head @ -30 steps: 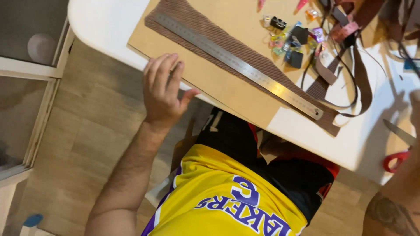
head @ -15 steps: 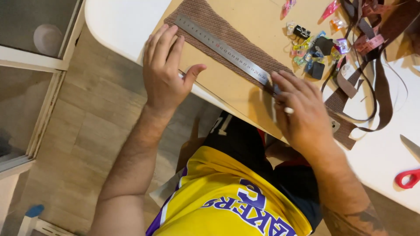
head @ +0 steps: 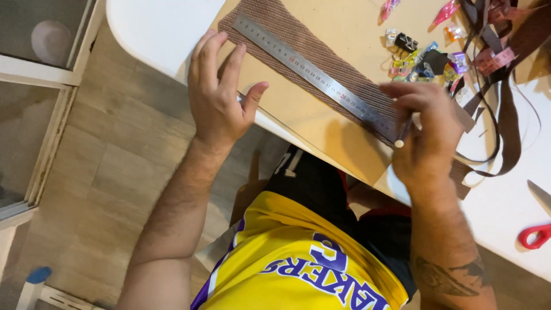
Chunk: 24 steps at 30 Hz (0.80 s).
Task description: Measuring a piece of leather with a ruler, marking it with a pen, and cutting it into a strip using scissors.
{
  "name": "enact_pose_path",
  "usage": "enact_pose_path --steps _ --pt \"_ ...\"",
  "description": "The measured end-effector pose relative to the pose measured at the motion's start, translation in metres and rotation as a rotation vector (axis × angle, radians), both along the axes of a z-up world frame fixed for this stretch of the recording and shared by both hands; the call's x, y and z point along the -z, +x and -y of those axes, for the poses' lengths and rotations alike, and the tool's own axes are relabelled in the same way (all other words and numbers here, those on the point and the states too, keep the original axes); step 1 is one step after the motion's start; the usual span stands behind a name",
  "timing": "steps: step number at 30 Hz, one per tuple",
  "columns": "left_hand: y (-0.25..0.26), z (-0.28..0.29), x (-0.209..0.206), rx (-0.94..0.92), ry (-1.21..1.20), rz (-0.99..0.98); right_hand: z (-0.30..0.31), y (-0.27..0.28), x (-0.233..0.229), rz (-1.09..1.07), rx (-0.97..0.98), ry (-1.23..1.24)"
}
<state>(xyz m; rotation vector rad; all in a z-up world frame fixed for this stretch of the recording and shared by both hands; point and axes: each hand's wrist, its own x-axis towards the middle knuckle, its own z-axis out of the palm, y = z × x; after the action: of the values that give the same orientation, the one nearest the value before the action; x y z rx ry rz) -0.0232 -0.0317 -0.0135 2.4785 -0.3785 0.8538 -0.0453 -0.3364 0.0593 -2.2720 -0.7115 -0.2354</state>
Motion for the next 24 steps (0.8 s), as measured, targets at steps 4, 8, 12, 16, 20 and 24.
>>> enact_pose_path --steps 4,8,12,16,20,24 --pt "0.001 0.002 -0.005 -0.007 0.006 0.001 0.050 -0.021 0.001 0.076 0.206 -0.031" --pt "0.009 -0.006 -0.010 0.010 0.016 -0.034 0.075 -0.058 0.018 -0.025 0.277 -0.103" --pt "0.031 -0.023 -0.032 0.270 0.115 -0.063 0.074 -0.074 0.021 0.026 0.244 -0.269" --pt "0.053 -0.037 -0.030 0.542 0.025 -0.129 0.074 -0.076 0.021 0.051 0.253 -0.252" --pt "0.051 -0.040 -0.023 0.501 0.054 -0.073 0.075 -0.074 0.031 0.104 0.245 -0.266" --pt "0.049 -0.040 -0.023 0.481 0.004 -0.041 0.073 -0.071 0.032 0.105 0.251 -0.223"
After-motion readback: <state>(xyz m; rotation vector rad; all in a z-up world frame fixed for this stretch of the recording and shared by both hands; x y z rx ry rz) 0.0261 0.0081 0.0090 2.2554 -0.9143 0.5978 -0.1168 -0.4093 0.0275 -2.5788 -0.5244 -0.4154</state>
